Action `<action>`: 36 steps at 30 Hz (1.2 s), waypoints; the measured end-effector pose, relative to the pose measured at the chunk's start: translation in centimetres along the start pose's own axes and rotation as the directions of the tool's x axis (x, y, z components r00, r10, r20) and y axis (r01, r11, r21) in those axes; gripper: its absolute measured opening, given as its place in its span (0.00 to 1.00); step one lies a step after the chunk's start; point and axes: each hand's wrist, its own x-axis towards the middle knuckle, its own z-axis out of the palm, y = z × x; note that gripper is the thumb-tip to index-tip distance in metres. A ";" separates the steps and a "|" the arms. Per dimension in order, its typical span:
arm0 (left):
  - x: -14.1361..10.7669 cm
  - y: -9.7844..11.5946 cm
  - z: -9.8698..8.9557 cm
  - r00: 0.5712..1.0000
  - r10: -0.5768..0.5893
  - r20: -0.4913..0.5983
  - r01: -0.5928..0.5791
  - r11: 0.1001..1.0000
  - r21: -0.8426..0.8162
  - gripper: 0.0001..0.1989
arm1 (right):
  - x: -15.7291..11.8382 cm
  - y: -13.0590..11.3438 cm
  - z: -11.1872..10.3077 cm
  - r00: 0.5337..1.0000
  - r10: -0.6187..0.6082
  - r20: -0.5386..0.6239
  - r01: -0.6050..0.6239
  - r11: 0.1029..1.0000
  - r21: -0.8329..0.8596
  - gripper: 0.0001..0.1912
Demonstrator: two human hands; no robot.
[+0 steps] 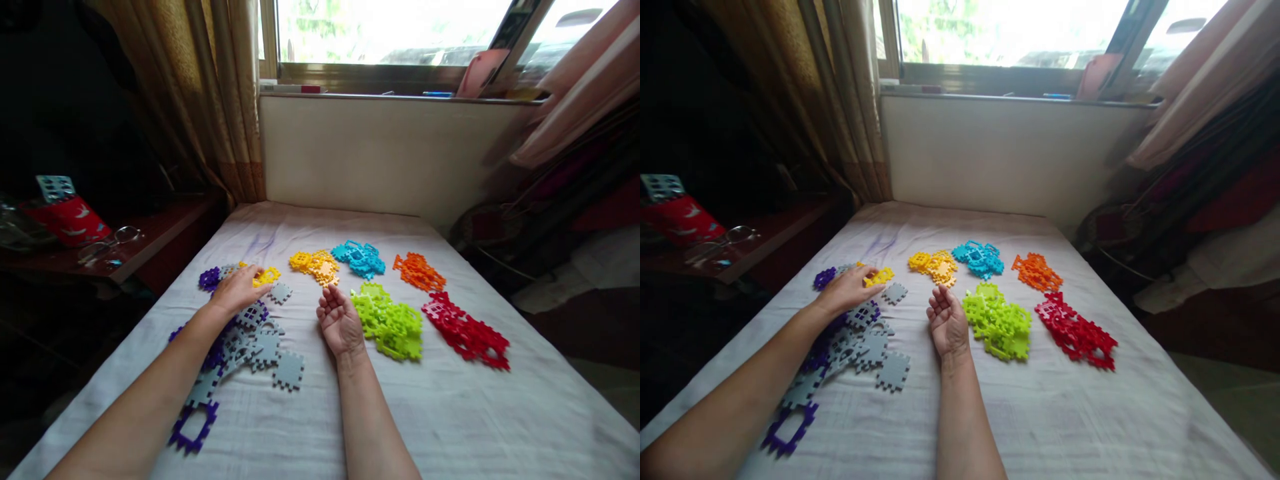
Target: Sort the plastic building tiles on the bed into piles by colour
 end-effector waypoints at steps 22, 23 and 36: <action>3.7 -5.6 0.5 0.992 -0.125 -0.004 0.124 0.984 0.131 0.27 | 0.1 0.3 -0.1 0.999 -0.018 0.030 0.018 1.000 -0.011 0.04; 3.5 -5.9 0.5 0.993 -0.118 0.012 0.116 0.984 0.136 0.27 | 0.1 0.3 -0.2 0.999 -0.017 0.029 0.017 1.000 -0.010 0.04; 2.3 -4.2 -0.7 0.991 -0.131 -0.035 0.136 0.952 0.275 0.22 | 0.4 0.3 -0.4 0.999 -0.017 0.051 0.018 1.000 -0.017 0.04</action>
